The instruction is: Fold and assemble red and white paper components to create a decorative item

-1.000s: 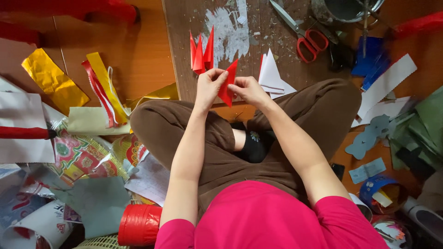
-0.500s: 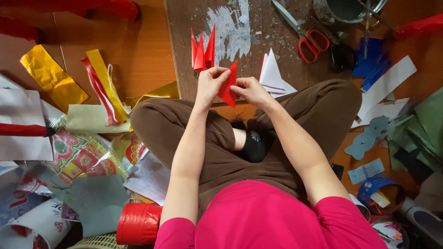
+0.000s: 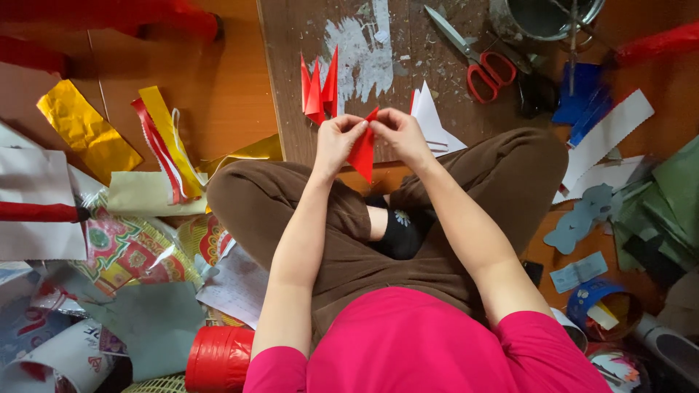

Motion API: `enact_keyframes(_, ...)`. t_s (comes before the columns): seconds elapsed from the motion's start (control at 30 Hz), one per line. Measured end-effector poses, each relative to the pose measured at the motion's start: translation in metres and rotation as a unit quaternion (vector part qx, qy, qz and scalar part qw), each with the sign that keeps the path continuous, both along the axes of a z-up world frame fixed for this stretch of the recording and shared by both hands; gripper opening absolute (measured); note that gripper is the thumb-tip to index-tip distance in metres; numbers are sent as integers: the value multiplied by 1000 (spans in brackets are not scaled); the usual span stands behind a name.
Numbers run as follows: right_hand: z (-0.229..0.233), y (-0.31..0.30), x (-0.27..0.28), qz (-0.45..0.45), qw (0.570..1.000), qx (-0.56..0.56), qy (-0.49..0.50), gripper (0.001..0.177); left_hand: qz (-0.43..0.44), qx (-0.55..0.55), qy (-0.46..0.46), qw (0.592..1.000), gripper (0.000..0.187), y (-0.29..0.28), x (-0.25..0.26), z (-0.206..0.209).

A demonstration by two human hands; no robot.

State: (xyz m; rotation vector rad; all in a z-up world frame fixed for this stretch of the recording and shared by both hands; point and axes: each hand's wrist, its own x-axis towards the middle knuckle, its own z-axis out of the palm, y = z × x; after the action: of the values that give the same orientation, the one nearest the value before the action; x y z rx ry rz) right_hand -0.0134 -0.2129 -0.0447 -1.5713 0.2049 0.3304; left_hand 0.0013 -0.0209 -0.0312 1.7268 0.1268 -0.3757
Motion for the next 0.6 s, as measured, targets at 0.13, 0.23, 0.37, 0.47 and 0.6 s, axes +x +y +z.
enact_keyframes(0.13,-18,0,-2,-75,997,32,9,16,-12,-1,-1,1000,9,-6,-4,-13)
enact_keyframes(0.23,-18,2,-2,-102,994,41,10,13,-19,-4,-7,1000,8,-6,-4,-5)
enact_keyframes(0.37,-10,5,-3,-151,985,84,10,11,-23,-9,-6,1000,7,-7,-4,-4)
enact_keyframes(0.47,-17,-1,1,-188,974,123,19,10,-28,1,-5,1000,7,-5,-6,-8)
enact_keyframes(0.6,32,-4,-2,-139,984,106,29,21,-24,11,-14,1000,7,-3,-5,-14)
